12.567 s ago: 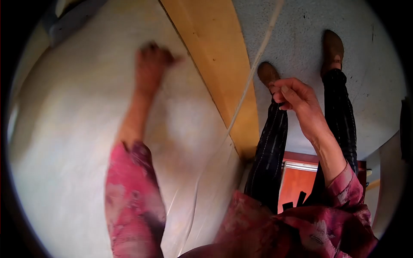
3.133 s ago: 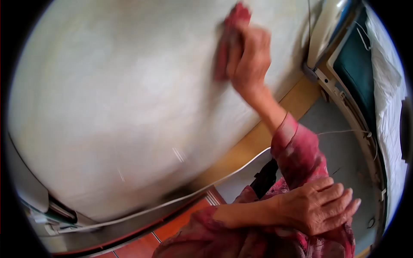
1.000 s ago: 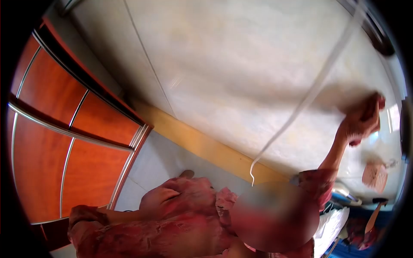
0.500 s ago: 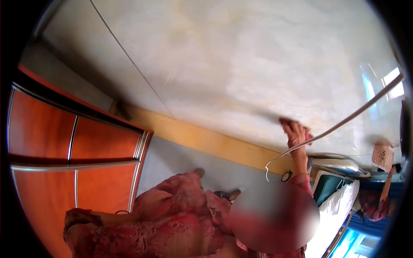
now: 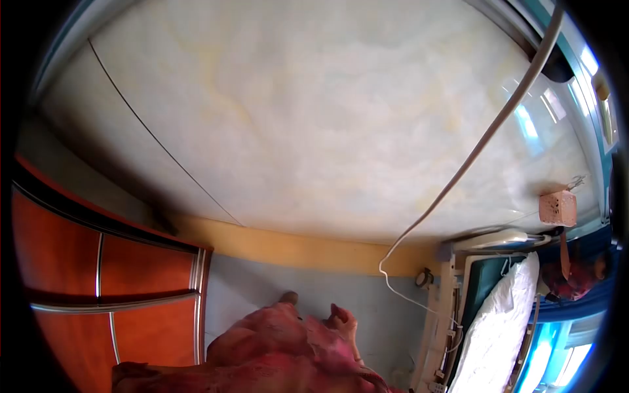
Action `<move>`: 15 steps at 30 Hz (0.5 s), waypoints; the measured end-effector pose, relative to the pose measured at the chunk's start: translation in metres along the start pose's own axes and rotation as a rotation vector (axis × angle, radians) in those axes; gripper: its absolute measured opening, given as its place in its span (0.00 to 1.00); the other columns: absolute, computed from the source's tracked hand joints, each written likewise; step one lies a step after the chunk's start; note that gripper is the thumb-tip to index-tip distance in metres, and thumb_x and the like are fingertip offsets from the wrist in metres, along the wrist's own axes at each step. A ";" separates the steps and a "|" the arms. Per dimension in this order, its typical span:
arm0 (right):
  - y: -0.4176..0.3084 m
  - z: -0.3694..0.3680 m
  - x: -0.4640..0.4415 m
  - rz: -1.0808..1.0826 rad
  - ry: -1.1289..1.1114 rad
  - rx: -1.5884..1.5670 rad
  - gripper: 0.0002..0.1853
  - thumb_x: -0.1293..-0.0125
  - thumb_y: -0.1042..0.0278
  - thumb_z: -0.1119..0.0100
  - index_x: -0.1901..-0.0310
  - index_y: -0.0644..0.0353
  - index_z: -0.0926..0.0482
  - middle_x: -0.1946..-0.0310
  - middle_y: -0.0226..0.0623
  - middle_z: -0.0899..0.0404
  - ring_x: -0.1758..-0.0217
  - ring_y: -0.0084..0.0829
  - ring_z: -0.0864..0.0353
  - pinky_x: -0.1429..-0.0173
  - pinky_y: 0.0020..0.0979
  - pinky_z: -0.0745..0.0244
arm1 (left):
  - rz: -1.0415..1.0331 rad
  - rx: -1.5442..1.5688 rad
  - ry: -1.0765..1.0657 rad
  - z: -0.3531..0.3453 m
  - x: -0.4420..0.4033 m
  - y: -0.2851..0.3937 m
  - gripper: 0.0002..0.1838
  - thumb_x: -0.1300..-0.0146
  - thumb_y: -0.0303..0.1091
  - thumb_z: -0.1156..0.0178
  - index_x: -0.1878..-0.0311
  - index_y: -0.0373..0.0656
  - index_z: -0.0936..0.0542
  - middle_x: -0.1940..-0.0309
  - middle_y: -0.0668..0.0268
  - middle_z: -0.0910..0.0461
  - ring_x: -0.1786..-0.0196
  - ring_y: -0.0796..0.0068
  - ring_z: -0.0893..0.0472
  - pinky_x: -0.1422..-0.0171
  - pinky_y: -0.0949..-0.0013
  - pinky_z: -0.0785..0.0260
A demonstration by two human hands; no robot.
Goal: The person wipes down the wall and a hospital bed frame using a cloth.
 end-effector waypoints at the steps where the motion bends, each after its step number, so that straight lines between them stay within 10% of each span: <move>1: -0.012 -0.015 0.000 0.024 -0.127 -0.167 0.17 0.39 0.80 0.46 0.48 0.71 0.23 0.53 0.43 0.17 0.47 0.31 0.19 0.40 0.30 0.27 | -0.001 0.001 -0.001 -0.002 0.000 0.000 0.13 0.42 0.32 0.39 0.54 0.42 0.18 0.59 0.57 0.18 0.55 0.57 0.20 0.49 0.63 0.30; 5: -0.061 -0.033 -0.035 0.381 -0.273 -0.169 0.14 0.38 0.80 0.46 0.50 0.69 0.22 0.52 0.43 0.17 0.47 0.30 0.18 0.42 0.28 0.26 | 0.002 0.016 -0.006 -0.004 -0.002 -0.007 0.12 0.42 0.32 0.40 0.54 0.42 0.18 0.59 0.57 0.18 0.55 0.57 0.20 0.49 0.63 0.30; 10: -0.289 -0.021 -0.019 0.605 -0.402 -0.271 0.20 0.34 0.87 0.55 0.40 0.71 0.31 0.42 0.50 0.25 0.37 0.38 0.26 0.34 0.34 0.32 | 0.031 0.054 0.023 -0.002 0.007 -0.022 0.12 0.41 0.31 0.40 0.54 0.42 0.18 0.59 0.57 0.18 0.54 0.58 0.20 0.48 0.63 0.30; 15: -0.477 0.007 0.025 1.355 0.101 0.217 0.20 0.31 0.83 0.55 0.38 0.66 0.35 0.48 0.46 0.23 0.54 0.30 0.21 0.39 0.36 0.28 | 0.050 0.093 0.048 0.005 0.017 -0.038 0.12 0.41 0.31 0.40 0.54 0.41 0.18 0.58 0.58 0.18 0.54 0.58 0.20 0.48 0.63 0.30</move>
Point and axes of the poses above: each hand's wrist, its own x-axis away from the middle knuckle, its own z-axis out of the back of the hand, y = z × x, the point moved 2 cm from there along -x, towards the middle knuckle
